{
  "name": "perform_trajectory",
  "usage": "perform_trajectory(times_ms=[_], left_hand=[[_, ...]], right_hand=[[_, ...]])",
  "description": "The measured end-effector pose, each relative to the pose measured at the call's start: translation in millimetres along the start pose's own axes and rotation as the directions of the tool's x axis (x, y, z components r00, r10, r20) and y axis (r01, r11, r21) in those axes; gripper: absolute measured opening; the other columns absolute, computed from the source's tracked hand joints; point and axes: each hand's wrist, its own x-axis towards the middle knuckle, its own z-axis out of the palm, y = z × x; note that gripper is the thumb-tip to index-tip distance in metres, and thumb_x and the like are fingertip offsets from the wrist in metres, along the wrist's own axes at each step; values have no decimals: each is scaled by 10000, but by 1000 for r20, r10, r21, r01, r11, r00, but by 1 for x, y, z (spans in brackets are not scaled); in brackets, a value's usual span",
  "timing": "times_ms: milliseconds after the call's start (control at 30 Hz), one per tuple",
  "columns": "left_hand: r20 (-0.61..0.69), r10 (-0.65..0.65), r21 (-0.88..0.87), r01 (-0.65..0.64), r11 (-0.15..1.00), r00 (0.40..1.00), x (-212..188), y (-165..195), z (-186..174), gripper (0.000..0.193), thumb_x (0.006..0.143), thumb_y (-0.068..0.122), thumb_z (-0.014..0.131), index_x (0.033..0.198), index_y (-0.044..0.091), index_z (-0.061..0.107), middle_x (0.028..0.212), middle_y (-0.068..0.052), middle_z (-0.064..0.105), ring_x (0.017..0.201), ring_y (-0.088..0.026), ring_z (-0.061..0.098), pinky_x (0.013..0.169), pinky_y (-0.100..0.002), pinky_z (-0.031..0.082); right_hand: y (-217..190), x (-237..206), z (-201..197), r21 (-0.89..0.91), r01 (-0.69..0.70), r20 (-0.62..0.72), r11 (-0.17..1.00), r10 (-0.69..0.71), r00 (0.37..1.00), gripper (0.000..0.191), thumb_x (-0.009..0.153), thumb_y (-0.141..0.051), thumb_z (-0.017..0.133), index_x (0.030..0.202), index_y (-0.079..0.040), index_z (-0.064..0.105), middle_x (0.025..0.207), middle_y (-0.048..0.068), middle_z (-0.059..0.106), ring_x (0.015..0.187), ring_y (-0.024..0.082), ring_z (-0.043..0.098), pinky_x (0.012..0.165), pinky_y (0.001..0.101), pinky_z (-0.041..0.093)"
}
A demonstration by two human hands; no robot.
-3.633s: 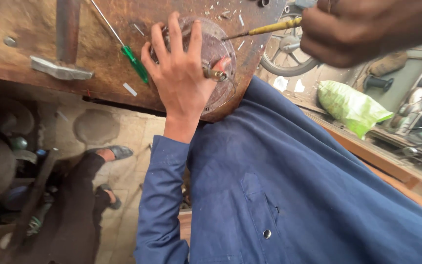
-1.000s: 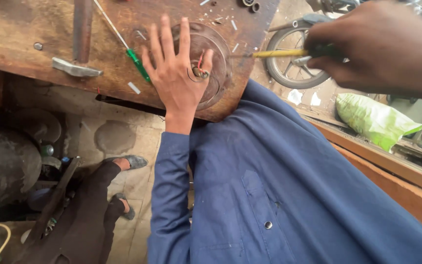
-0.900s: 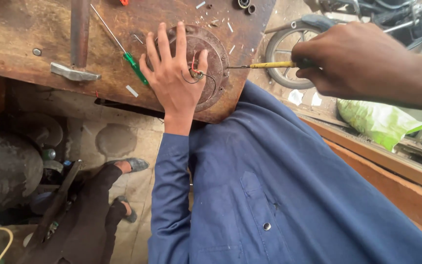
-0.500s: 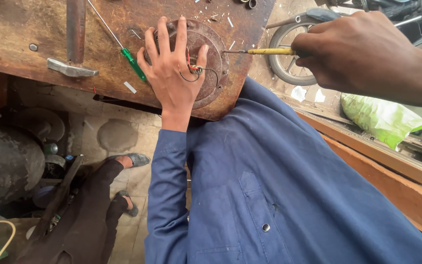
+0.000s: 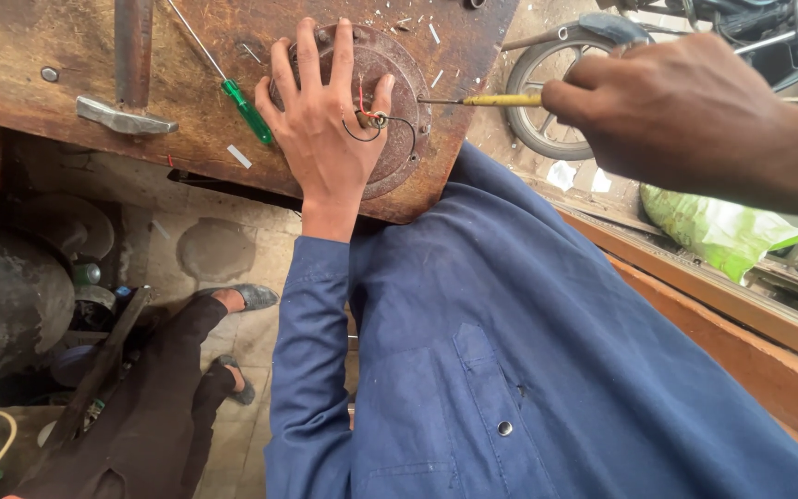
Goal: The person uses a soldering iron to work on wires attached to a circular metal component on a workbench. They also use a hammer to tap the component and a screwdriver to adjust parts. The task involves repeated soldering and mechanical adjustments to the component.
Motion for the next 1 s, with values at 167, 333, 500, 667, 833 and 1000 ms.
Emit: perform_trajectory(times_ms=[167,333,500,667,833,1000], left_hand=[[-17,9,17,-8,1000,1000,-2,-2,3,594,1049,548,655,1515,189,572,1532,-118,485,1400,-376,427,1125,-600,365],[-53,0,2,0,1000,999,-2,-3,6,601,1045,572,659,1505,195,575,1527,-111,493,1400,-369,428,1134,-607,360],[-22,-8,-13,8,1000,1000,-3,-5,3,595,1046,568,656,1502,193,584,1529,-118,487,1398,-372,433,1134,-611,360],[-48,-1,-30,0,1000,999,-2,-4,-2,594,1053,574,648,1499,188,584,1566,-108,455,1397,-372,434,1126,-605,358],[-44,-10,-48,8,999,999,-1,-3,-5,591,1065,581,641,1506,192,582,1575,-99,447,1406,-369,433,1136,-600,359],[-56,2,-48,-5,999,998,-1,-4,-3,596,1071,580,643,1517,190,574,1572,-109,449,1403,-370,431,1134,-604,357]], right_hand=[[15,4,-2,-10,48,-94,999,-49,994,173,932,-199,642,1087,-151,700,895,31,714,672,217,697,512,365,548],[37,22,4,85,142,-210,986,-122,970,237,798,-136,737,1032,-106,716,878,47,706,770,218,699,657,353,571],[55,32,29,285,74,-107,956,-45,993,219,919,-62,718,1136,-90,728,823,93,702,732,230,690,664,372,556],[73,47,56,514,177,-241,839,-57,969,206,999,-75,706,1205,-58,707,906,102,698,782,217,689,699,360,555],[78,48,63,529,175,-270,831,-30,962,215,1022,-92,700,1233,-62,724,935,106,741,790,210,708,737,346,571],[70,43,47,536,-245,106,808,223,969,280,1034,-150,667,1308,-120,719,940,116,753,698,281,713,600,408,582]])
